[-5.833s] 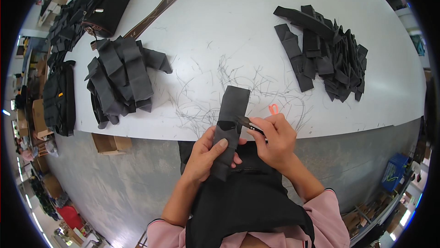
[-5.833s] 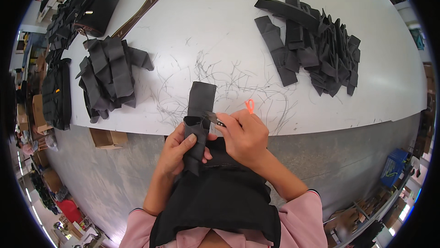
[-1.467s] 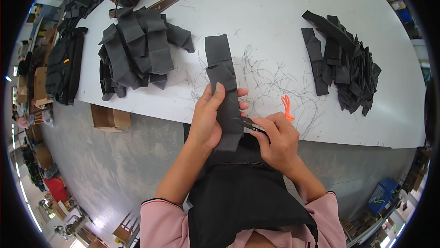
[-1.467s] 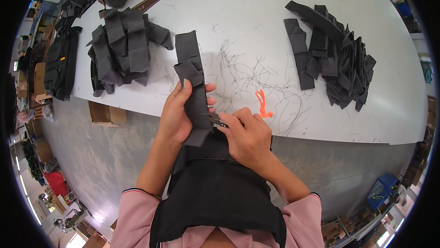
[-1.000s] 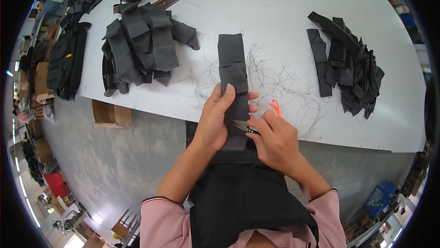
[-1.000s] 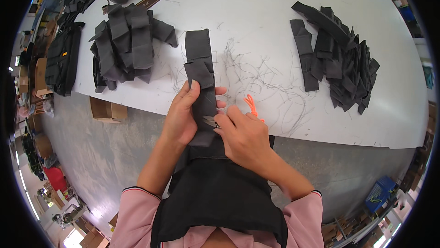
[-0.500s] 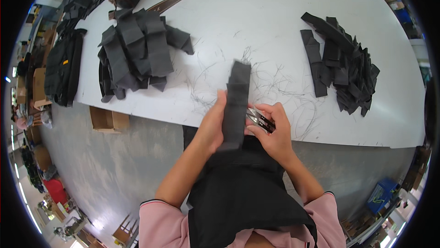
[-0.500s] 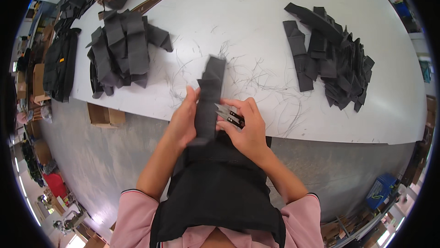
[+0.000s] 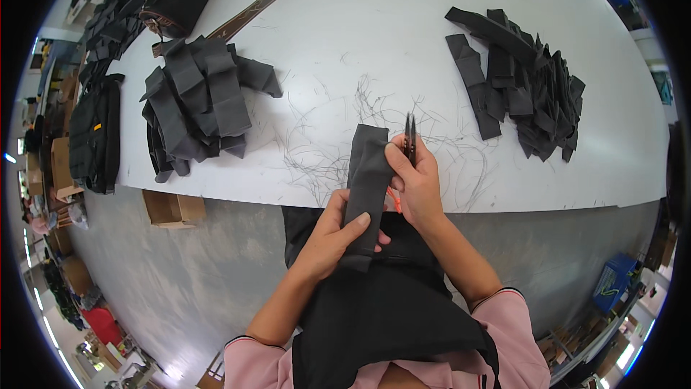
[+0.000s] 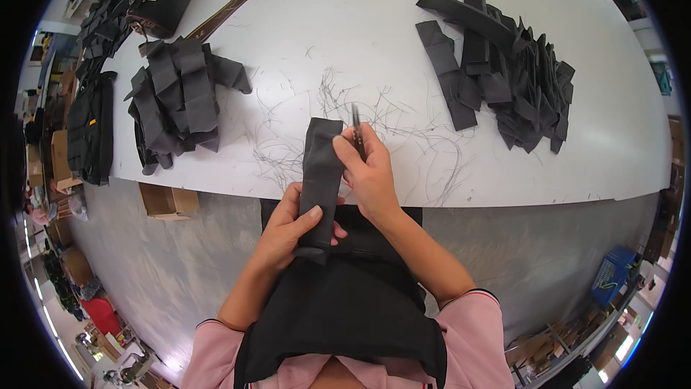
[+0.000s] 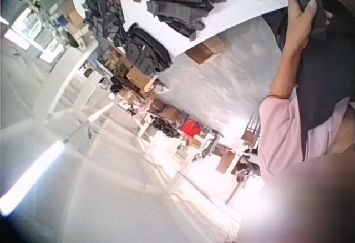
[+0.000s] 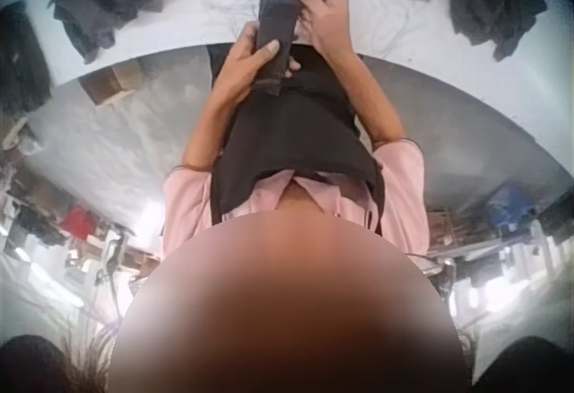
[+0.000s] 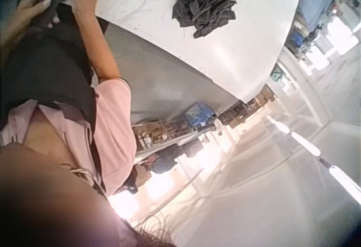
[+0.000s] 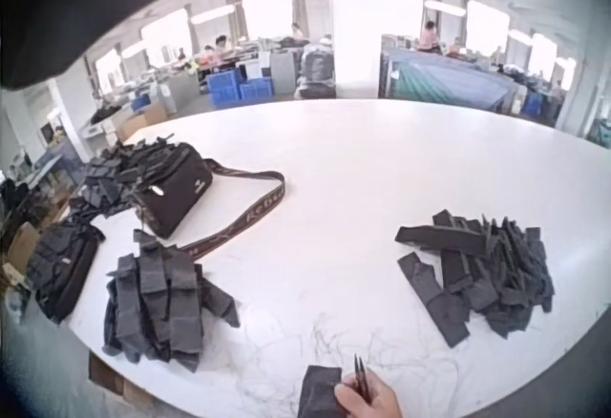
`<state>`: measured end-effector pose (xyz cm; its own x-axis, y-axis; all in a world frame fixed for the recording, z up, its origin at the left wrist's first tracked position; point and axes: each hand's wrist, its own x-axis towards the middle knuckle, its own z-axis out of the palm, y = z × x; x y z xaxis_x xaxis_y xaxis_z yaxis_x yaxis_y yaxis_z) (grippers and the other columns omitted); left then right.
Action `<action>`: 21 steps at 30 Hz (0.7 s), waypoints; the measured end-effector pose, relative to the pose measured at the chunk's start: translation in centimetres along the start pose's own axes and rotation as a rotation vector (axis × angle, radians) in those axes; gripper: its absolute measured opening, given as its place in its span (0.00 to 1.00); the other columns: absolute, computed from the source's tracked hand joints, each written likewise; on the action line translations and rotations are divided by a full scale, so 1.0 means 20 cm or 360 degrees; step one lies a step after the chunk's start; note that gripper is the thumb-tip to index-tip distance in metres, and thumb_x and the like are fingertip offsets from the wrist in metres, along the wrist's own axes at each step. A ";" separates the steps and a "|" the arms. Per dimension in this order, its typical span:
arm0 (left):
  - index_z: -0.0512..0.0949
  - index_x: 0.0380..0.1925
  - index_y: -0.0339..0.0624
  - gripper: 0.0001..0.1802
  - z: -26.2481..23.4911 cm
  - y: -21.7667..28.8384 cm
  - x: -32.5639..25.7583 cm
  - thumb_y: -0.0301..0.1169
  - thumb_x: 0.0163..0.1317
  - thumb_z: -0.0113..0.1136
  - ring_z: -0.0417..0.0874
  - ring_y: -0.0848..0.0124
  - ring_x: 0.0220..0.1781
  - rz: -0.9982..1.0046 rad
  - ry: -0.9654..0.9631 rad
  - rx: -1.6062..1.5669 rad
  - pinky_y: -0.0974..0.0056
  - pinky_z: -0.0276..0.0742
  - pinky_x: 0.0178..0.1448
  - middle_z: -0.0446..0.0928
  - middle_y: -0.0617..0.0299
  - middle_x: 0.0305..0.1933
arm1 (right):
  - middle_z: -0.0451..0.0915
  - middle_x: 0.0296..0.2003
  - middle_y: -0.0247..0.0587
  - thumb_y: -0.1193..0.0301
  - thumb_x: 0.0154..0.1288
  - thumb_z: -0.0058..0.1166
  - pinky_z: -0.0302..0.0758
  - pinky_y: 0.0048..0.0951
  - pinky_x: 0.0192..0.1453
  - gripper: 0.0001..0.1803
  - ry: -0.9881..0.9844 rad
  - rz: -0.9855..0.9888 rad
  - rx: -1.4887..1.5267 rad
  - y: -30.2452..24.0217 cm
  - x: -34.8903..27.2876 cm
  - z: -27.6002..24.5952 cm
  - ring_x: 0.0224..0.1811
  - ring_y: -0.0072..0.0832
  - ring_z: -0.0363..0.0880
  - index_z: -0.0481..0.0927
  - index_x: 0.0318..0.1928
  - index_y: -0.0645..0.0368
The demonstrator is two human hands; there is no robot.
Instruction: Inspecting and trimming loose threads from black fabric strips using a small tool.
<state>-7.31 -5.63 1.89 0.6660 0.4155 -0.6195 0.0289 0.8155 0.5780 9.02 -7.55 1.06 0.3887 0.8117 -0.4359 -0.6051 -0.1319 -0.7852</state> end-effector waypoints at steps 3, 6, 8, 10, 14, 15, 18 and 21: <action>0.66 0.46 0.34 0.19 -0.03 -0.01 0.03 0.34 0.61 0.58 0.71 0.52 0.58 0.0672 0.0050 0.0990 0.52 0.66 0.61 0.64 0.44 0.61 | 0.68 0.24 0.23 0.70 0.63 0.54 0.56 0.13 0.21 0.06 -0.0060 -0.0012 -0.0164 -0.01 0.03 -0.01 0.21 0.08 0.61 0.71 0.34 0.55; 0.70 0.21 0.34 0.23 0.05 0.15 0.05 0.42 0.45 0.71 0.53 0.45 0.71 0.1590 0.0104 0.1816 0.45 0.47 0.70 0.54 0.41 0.69 | 0.72 0.26 0.26 0.68 0.61 0.55 0.63 0.15 0.24 0.07 -0.0459 0.0569 -0.0179 0.01 0.09 -0.02 0.27 0.11 0.68 0.74 0.36 0.57; 0.72 0.27 0.33 0.20 0.01 0.17 0.06 0.38 0.48 0.69 0.59 0.50 0.69 0.1431 -0.0026 0.1915 0.47 0.51 0.69 0.66 0.49 0.63 | 0.72 0.27 0.27 0.68 0.60 0.57 0.66 0.18 0.25 0.09 -0.0461 0.0471 -0.0202 0.05 0.09 -0.06 0.25 0.14 0.69 0.74 0.37 0.59; 0.74 0.30 0.33 0.19 -0.04 0.14 0.07 0.36 0.48 0.68 0.61 0.52 0.68 0.1339 -0.0014 0.1857 0.49 0.52 0.68 0.69 0.51 0.60 | 0.72 0.26 0.28 0.69 0.60 0.57 0.66 0.18 0.25 0.09 -0.0418 0.0306 -0.0313 0.07 0.07 -0.06 0.23 0.15 0.69 0.74 0.38 0.59; 0.76 0.38 0.33 0.19 -0.07 0.10 0.06 0.37 0.52 0.66 0.64 0.58 0.66 0.1028 0.0138 0.1047 0.56 0.57 0.67 0.69 0.54 0.59 | 0.75 0.27 0.35 0.71 0.58 0.58 0.70 0.21 0.27 0.12 -0.0076 -0.0524 -0.1123 0.02 -0.17 -0.14 0.24 0.20 0.75 0.75 0.42 0.58; 0.76 0.39 0.33 0.20 -0.06 0.10 0.05 0.38 0.53 0.65 0.64 0.59 0.66 0.0991 0.0123 0.0965 0.58 0.57 0.67 0.68 0.55 0.60 | 0.76 0.28 0.37 0.72 0.57 0.59 0.71 0.23 0.28 0.13 -0.0109 -0.0676 -0.1286 -0.03 -0.23 -0.14 0.26 0.22 0.78 0.76 0.43 0.58; 0.76 0.38 0.34 0.22 -0.08 0.12 0.05 0.42 0.53 0.66 0.62 0.58 0.66 0.1067 0.0025 0.1058 0.56 0.57 0.67 0.67 0.56 0.61 | 0.79 0.31 0.39 0.73 0.54 0.61 0.74 0.25 0.31 0.15 -0.0238 -0.0769 -0.1622 -0.11 -0.28 -0.12 0.29 0.28 0.81 0.76 0.44 0.57; 0.76 0.37 0.36 0.23 -0.09 0.11 0.06 0.45 0.52 0.66 0.60 0.55 0.68 0.1168 -0.0042 0.1128 0.54 0.56 0.68 0.67 0.55 0.61 | 0.78 0.31 0.40 0.81 0.52 0.59 0.74 0.24 0.41 0.15 -0.0281 -0.0635 -0.1426 -0.13 -0.26 -0.11 0.27 0.25 0.76 0.77 0.43 0.63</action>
<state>-7.86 -2.59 1.51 0.7130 0.7008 0.0213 0.0355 -0.0665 0.9972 10.18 -12.69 4.30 0.2962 0.9536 -0.0534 0.3235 -0.1528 -0.9338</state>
